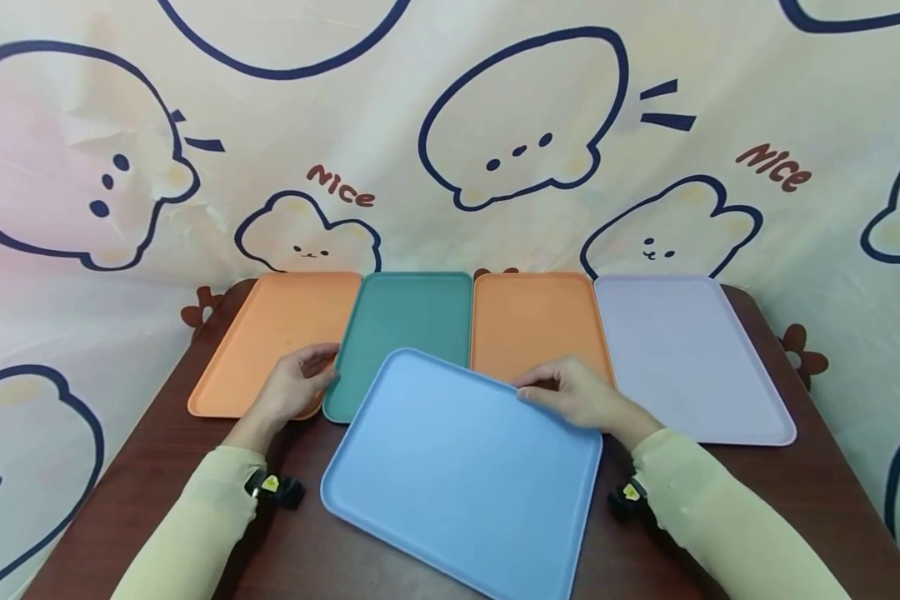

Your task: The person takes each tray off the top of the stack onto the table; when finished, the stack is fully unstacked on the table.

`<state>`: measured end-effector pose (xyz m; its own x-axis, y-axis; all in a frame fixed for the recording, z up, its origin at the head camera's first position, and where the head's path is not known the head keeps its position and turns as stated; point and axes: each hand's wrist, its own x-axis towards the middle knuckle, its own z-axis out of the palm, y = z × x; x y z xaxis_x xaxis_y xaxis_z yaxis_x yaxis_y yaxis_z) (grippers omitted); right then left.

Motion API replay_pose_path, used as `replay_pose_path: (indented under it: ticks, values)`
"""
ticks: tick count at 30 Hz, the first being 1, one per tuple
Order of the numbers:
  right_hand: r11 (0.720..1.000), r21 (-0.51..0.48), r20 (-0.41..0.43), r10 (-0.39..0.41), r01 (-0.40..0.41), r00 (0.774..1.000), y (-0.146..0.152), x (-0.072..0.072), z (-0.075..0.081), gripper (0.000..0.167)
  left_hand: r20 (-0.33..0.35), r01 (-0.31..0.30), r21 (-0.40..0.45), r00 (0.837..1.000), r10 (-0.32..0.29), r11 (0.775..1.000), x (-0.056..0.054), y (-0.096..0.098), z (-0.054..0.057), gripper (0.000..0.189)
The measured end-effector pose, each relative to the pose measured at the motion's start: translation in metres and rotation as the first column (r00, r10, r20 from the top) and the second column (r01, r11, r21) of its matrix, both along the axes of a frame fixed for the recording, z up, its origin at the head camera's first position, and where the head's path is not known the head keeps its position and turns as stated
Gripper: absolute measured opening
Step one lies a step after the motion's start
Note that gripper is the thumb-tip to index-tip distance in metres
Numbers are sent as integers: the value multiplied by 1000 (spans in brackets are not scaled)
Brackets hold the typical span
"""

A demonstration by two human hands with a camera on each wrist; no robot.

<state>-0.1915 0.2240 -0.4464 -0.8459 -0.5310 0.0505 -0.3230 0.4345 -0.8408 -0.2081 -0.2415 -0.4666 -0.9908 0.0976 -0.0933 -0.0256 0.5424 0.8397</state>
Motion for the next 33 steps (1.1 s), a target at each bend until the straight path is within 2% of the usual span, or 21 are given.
replay_pose_path:
  ticks: [4,10,13,17,27,33]
  values:
    - [995,19,-45,98,-97,994,-7,3,-6,17,2,4,7,1000,-4,1000,1,-1,0,50]
    - [973,128,-67,204,-195,977,-16,8,-8,18,16,0,8,1000,0,1000,2,-1,0,51]
    - [957,176,-118,254,-232,960,-21,11,-9,17,18,-2,8,1000,1,1000,1,0,0,51]
    - [937,223,-207,314,-268,926,-26,15,-13,16,8,1,6,1000,-1,1000,1,1,0,51]
    - [919,278,-307,362,-281,880,-35,24,-15,16,3,1,3,1000,-1,1000,2,2,1,50]
    - [919,343,-369,323,-195,872,-38,30,-13,13,1,-1,8,1000,1,1000,1,2,1,50]
